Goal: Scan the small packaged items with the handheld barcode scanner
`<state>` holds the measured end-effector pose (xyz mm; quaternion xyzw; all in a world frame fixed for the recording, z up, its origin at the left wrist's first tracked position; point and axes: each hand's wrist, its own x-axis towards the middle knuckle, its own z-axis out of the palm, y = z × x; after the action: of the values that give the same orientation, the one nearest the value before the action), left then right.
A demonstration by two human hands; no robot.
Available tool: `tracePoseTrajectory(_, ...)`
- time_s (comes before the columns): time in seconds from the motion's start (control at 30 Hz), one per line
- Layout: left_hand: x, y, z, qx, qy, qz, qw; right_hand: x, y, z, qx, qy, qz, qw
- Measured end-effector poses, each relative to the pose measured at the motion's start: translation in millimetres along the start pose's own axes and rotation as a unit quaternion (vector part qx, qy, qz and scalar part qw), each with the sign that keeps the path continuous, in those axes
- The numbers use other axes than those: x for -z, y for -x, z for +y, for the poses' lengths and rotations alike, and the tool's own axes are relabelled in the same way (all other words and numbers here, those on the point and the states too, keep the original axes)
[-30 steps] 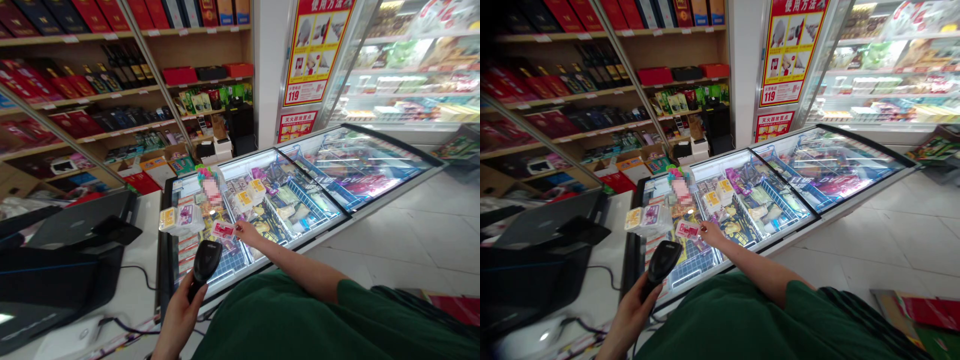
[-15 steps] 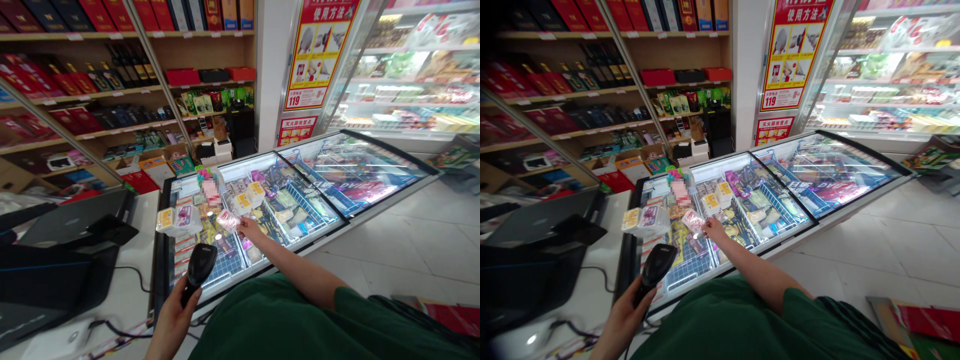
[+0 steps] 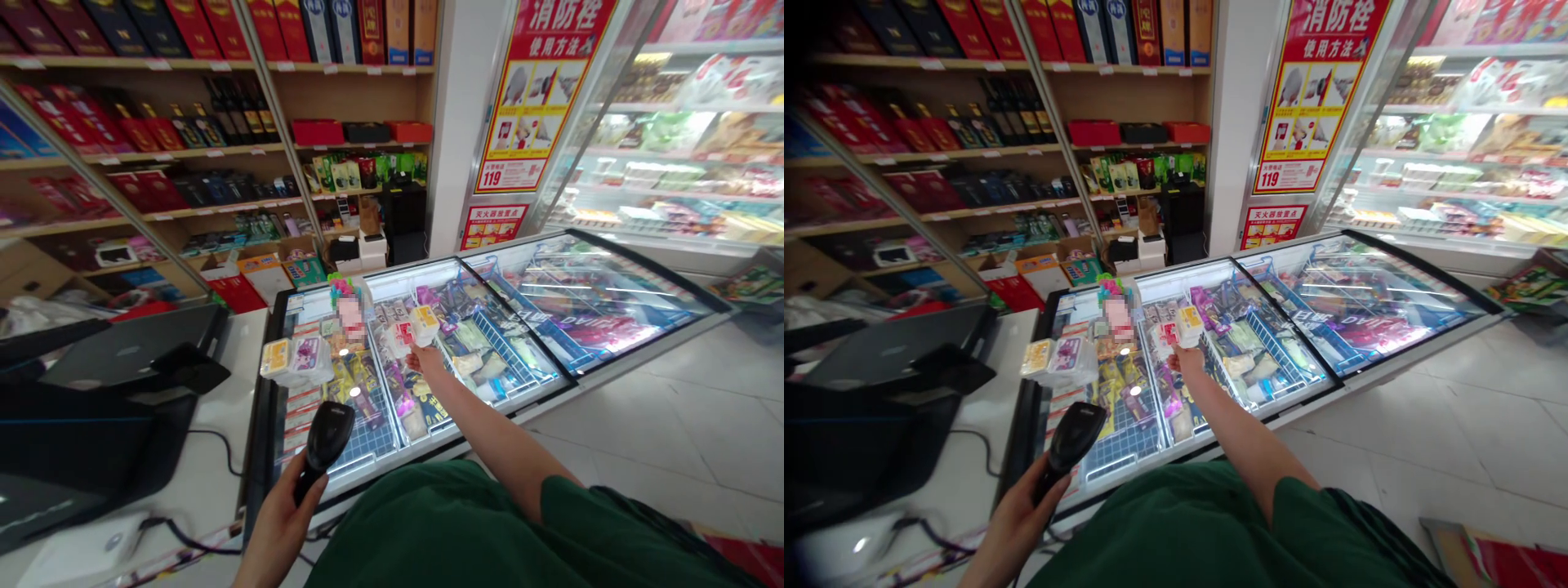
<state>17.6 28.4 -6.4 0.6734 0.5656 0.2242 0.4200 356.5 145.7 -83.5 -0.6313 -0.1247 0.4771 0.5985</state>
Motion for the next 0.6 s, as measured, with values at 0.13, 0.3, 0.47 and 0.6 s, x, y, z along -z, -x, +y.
tracePoseTrajectory(0.13,3.5,4,0,0.014,0.023,0.022,0.999,-9,16,6,-0.025,0.088,-0.021,0.996)
tracePoseTrajectory(0.3,13.8,16,-5,0.03,0.049,0.076,0.995,-47,44,16,0.048,0.223,-0.096,0.969)
tracePoseTrajectory(0.47,21.8,32,-13,0.035,0.085,0.135,0.987,-115,75,8,0.301,0.454,-0.122,0.83)
tracePoseTrajectory(0.6,27.3,44,-14,0.046,0.121,0.158,0.979,-177,99,4,0.369,0.487,-0.114,0.783)
